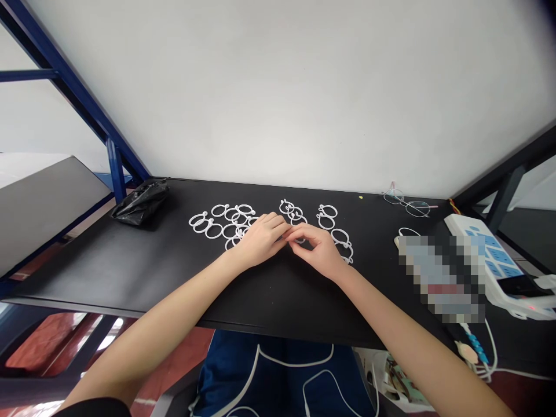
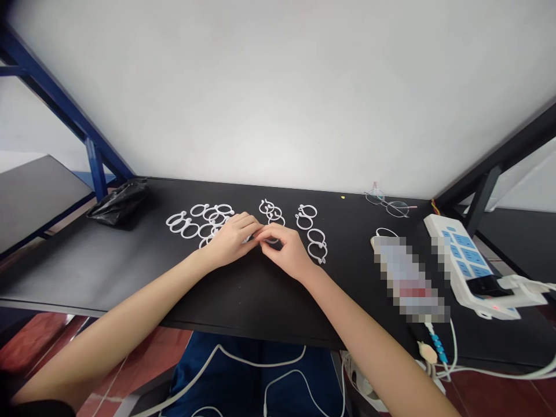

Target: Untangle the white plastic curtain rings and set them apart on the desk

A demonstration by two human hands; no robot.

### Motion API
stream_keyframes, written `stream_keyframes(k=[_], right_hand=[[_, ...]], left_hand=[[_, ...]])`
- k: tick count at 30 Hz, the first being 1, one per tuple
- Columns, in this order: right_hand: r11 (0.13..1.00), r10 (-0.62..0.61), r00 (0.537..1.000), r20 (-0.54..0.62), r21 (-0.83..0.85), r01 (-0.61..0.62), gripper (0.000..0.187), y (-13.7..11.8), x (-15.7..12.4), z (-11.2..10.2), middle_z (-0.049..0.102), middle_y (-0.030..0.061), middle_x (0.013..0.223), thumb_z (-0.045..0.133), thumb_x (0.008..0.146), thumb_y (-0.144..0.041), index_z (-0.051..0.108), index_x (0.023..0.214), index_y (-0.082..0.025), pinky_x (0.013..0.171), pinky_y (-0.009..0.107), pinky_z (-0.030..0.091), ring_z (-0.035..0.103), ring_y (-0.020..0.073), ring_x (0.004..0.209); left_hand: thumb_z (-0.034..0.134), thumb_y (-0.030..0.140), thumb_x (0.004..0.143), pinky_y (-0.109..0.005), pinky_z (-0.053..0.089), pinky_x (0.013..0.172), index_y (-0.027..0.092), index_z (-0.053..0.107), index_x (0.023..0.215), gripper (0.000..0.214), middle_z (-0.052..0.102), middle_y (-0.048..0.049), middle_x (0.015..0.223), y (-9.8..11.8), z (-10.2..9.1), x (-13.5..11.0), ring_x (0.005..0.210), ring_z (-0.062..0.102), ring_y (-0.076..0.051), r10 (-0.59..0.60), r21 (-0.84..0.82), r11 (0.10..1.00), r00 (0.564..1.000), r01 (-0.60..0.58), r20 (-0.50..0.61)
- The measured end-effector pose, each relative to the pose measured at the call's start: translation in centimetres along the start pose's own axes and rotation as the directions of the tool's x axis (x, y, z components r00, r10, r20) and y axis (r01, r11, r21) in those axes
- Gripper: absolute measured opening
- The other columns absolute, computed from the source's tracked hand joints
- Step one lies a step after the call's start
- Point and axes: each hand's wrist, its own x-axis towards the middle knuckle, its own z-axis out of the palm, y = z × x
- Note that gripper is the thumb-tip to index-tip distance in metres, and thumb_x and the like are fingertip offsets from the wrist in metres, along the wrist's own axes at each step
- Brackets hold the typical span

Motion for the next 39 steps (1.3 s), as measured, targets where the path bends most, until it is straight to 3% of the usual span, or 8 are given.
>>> stream_keyframes(k=[6,17,26,39], right_hand=[[1.000,-0.025,0.999,-0.028,0.000,0.025,0.015,0.03,0.02,-0.02,0.070,0.0034,0.093,0.059,0.083,-0.010,0.068,0.084,-0.023,0.077,0.034,0.056,0.067,0.0180,0.086],[0.976,-0.188,0.974,-0.122,-0.138,0.171,0.014,-0.53,0.10,0.04,0.071,0.0037,0.088,0.061,0.085,-0.012,0.067,0.079,-0.023,0.076,0.035,0.057,0.069,0.0182,0.082],[0.966,-0.207,0.962,-0.177,-0.194,0.172,0.014,-0.51,0.07,0.03,0.072,0.0038,0.089,0.060,0.086,-0.014,0.067,0.079,-0.024,0.076,0.036,0.058,0.069,0.0191,0.083],[0.963,-0.208,0.959,-0.192,-0.213,0.166,0.013,-0.44,0.01,0.02,0.071,0.0037,0.086,0.060,0.086,-0.016,0.068,0.081,-0.024,0.075,0.036,0.058,0.069,0.0192,0.080]], left_hand=[[0.045,0.023,0.098,-0.030,0.039,0.070,0.016,0.059,0.086,0.019,0.061,-0.0044,0.081,0.05,0.10,-0.01,0.076,0.049,-0.018,0.001,0.012,1.000,0.999,-0.001,-0.050],[0.041,0.021,0.099,-0.031,0.039,0.069,0.017,0.061,0.088,0.023,0.064,-0.0053,0.079,0.14,0.21,0.00,0.073,0.051,-0.017,0.010,0.025,1.000,0.991,-0.007,-0.136],[0.038,0.023,0.100,-0.031,0.040,0.068,0.016,0.063,0.096,0.026,0.064,-0.0057,0.078,0.16,0.23,-0.03,0.071,0.052,-0.016,0.009,0.042,0.999,0.986,-0.002,-0.169],[0.040,0.024,0.099,-0.030,0.040,0.064,0.017,0.061,0.081,0.029,0.059,-0.0036,0.071,0.15,0.20,0.04,0.067,0.050,-0.015,-0.013,0.057,0.998,0.982,0.024,-0.190]])
